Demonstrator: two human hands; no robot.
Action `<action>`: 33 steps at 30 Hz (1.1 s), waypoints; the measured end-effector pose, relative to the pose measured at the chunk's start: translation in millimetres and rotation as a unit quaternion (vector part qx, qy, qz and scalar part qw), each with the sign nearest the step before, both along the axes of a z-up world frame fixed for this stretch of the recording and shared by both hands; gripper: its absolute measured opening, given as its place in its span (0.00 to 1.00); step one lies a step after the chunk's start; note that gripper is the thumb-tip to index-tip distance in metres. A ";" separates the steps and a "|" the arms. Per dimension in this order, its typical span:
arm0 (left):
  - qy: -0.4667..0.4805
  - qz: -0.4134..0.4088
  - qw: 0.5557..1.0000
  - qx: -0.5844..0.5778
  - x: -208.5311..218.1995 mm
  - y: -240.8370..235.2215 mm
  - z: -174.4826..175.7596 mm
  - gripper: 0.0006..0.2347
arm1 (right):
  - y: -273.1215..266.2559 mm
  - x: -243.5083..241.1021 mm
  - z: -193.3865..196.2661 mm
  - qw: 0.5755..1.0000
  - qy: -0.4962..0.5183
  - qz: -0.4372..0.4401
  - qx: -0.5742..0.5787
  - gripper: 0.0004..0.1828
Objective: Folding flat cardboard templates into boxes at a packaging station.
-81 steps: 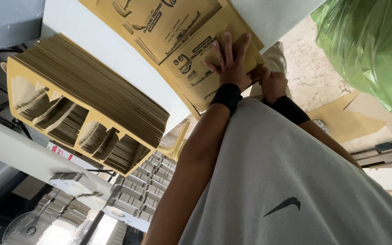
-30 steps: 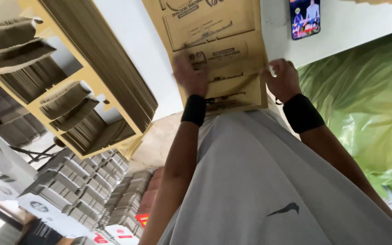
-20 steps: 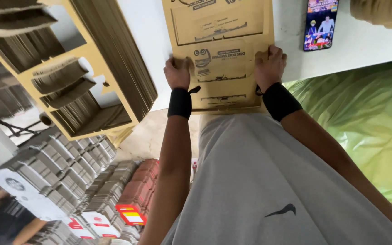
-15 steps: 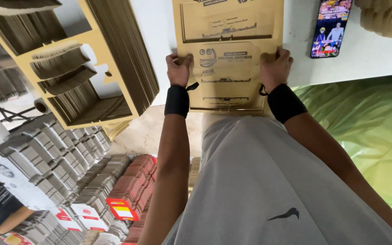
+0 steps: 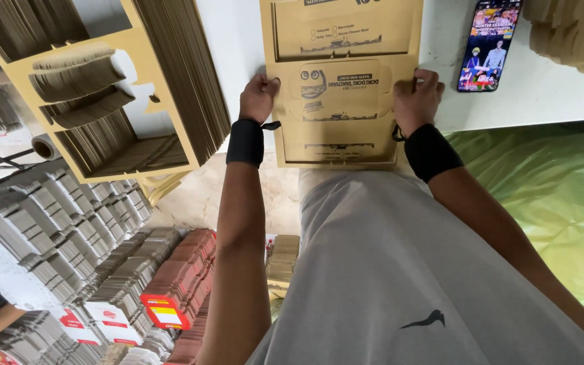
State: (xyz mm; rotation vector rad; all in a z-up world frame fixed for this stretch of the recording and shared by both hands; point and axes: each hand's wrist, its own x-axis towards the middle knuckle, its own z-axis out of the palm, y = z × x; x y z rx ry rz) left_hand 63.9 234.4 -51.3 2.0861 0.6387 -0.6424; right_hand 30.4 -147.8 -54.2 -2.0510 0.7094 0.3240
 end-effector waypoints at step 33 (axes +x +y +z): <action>0.035 -0.119 0.992 0.007 27.3 -13.3 52.2 0.12 | 187.4 69.5 79.5 0.949 0.201 0.182 0.159 0.26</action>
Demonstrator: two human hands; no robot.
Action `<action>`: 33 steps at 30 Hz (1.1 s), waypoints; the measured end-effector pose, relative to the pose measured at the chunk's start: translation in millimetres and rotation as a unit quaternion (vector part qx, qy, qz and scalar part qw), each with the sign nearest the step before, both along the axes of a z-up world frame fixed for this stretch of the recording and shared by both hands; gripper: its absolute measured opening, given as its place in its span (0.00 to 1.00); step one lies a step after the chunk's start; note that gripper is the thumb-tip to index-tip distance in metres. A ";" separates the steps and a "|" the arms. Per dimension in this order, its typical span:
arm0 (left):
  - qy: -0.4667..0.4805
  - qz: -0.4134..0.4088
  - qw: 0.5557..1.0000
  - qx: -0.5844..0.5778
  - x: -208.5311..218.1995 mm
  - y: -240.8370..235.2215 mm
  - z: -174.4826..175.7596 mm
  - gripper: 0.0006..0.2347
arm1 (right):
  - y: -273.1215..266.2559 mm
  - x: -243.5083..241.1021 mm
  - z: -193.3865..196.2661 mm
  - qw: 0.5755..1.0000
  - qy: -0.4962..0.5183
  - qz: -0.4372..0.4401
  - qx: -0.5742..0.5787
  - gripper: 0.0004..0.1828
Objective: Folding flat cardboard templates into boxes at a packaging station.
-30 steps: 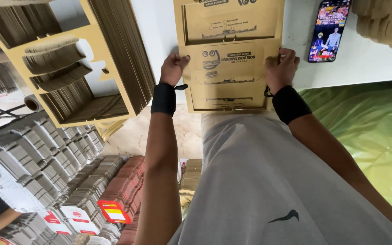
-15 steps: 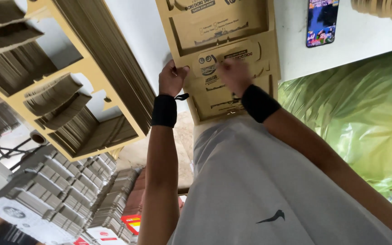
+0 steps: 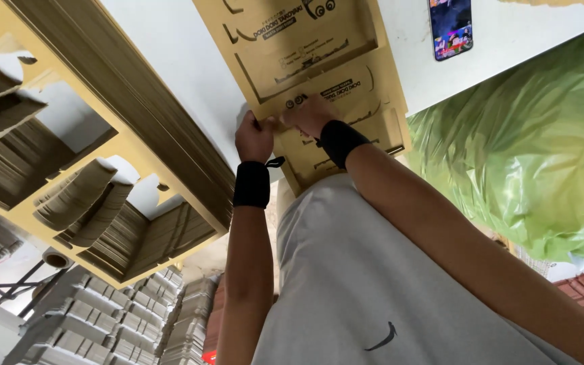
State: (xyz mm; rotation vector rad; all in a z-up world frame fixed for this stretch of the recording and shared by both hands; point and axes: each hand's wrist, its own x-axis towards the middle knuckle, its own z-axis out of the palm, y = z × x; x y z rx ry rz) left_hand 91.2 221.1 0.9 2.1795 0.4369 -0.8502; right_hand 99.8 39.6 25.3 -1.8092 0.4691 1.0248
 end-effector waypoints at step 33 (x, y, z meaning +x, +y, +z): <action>0.017 -0.018 0.998 -0.059 -14.7 2.0 30.7 0.17 | -0.5 -13.4 -36.4 0.998 0.055 -0.035 0.009 0.26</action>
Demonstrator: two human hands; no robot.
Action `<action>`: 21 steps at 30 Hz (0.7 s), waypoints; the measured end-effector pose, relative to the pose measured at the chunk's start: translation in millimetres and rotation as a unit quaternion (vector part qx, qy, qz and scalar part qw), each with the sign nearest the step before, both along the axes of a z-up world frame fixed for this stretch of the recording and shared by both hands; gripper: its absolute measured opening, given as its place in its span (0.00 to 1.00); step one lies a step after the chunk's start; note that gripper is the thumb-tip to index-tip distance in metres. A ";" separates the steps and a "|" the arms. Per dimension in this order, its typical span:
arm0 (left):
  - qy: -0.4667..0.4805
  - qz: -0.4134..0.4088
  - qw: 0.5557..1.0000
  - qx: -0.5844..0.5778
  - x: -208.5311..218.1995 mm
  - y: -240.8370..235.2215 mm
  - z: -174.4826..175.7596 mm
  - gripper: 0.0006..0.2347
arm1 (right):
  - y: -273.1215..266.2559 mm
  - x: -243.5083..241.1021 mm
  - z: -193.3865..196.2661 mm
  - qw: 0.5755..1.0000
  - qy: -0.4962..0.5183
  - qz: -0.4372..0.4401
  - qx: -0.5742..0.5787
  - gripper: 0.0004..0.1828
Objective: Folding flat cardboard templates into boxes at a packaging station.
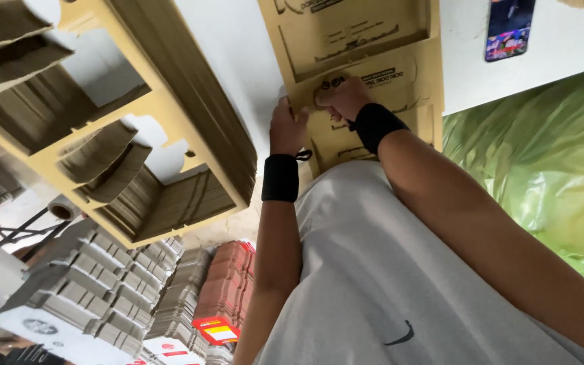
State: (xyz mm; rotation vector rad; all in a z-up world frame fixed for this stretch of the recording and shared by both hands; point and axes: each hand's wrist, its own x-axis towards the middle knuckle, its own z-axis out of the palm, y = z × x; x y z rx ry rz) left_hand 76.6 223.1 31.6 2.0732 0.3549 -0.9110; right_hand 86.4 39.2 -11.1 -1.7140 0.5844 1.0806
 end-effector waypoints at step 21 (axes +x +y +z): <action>0.069 -0.042 0.996 0.038 -27.0 17.7 -37.5 0.13 | 12.1 -9.8 75.6 0.998 0.041 0.055 -0.013 0.24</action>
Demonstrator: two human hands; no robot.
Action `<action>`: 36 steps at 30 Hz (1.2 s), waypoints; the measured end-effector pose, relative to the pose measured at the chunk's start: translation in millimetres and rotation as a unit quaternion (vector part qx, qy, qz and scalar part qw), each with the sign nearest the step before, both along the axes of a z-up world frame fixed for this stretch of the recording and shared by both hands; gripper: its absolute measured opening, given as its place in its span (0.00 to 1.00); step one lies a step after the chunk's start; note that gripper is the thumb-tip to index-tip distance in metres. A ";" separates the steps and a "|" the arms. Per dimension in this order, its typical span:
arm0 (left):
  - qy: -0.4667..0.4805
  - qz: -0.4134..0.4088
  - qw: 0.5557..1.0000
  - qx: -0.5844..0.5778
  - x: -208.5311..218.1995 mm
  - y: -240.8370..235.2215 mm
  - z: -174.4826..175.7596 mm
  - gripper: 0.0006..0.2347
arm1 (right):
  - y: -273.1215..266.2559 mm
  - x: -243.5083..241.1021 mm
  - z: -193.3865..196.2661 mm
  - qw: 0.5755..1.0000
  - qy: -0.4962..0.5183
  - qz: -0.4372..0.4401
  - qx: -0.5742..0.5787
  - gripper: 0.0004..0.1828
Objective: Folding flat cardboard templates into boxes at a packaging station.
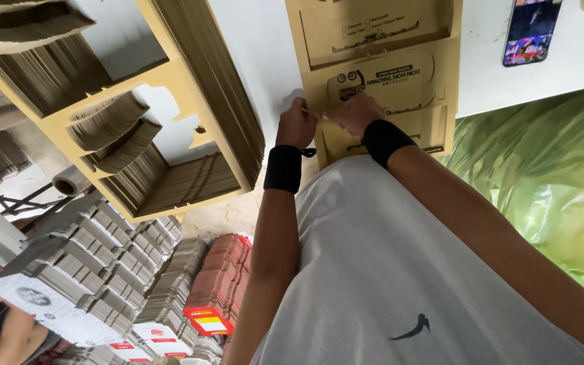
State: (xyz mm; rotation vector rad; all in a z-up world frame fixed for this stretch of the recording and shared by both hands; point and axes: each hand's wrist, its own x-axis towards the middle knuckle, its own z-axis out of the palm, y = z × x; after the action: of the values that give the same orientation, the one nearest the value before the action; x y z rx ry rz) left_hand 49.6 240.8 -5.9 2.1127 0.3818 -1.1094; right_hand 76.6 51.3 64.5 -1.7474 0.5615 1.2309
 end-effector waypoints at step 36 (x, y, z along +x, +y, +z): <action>0.050 0.026 0.995 0.086 -47.0 -25.0 31.6 0.19 | -1.1 -4.7 -49.3 1.000 0.001 -0.020 -0.010 0.17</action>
State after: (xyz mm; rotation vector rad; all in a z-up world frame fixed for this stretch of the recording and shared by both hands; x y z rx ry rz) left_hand 2.6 215.8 25.7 2.1886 0.5957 -1.1908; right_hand 72.0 50.2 15.2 -1.7441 0.6099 1.2026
